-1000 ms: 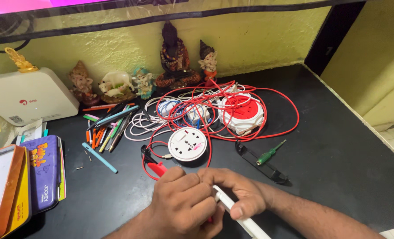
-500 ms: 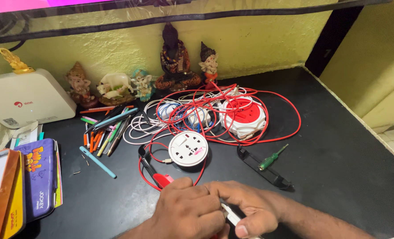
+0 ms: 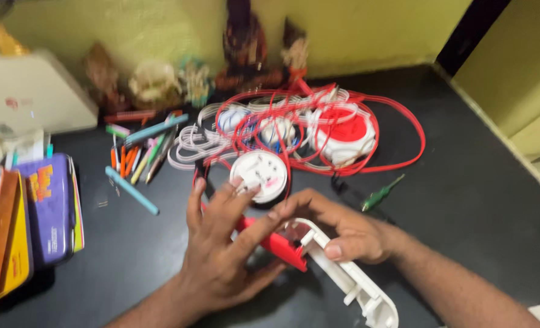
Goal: The person assembles a red and white plastic electrical device, likely a power strip or extension box. They fit the red casing onto the white base, align the parts, and use a screwdriver to tighten screws on the back to secure the assembly.
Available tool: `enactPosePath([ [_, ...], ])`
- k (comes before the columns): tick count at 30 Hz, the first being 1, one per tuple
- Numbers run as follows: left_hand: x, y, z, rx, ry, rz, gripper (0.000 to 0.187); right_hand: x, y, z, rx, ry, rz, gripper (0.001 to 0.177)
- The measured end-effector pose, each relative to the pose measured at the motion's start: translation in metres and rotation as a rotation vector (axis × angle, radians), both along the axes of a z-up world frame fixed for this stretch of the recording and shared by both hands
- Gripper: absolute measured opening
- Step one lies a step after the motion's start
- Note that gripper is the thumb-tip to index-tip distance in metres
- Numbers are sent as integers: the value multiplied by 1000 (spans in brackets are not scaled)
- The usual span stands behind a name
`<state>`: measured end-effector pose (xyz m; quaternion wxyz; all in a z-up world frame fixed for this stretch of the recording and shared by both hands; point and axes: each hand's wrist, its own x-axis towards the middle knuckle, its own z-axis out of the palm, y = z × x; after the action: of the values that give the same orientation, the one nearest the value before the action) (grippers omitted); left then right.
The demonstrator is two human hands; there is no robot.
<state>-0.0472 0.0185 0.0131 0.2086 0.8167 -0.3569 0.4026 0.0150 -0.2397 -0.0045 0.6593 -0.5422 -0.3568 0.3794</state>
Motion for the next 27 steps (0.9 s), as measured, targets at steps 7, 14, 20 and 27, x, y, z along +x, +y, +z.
enactPosePath([
  [7,7,12,-41,-503,364,-99,99,1,1,0,34,-122,-18,81],
  [14,18,18,-61,-814,915,13,25,3,3,8,-69,-131,23,93],
  [20,10,34,-36,-325,47,-74,28,8,-1,26,-317,-628,178,123],
  [27,-4,37,-28,-139,-307,-86,38,-5,-4,17,-597,-1160,48,143],
])
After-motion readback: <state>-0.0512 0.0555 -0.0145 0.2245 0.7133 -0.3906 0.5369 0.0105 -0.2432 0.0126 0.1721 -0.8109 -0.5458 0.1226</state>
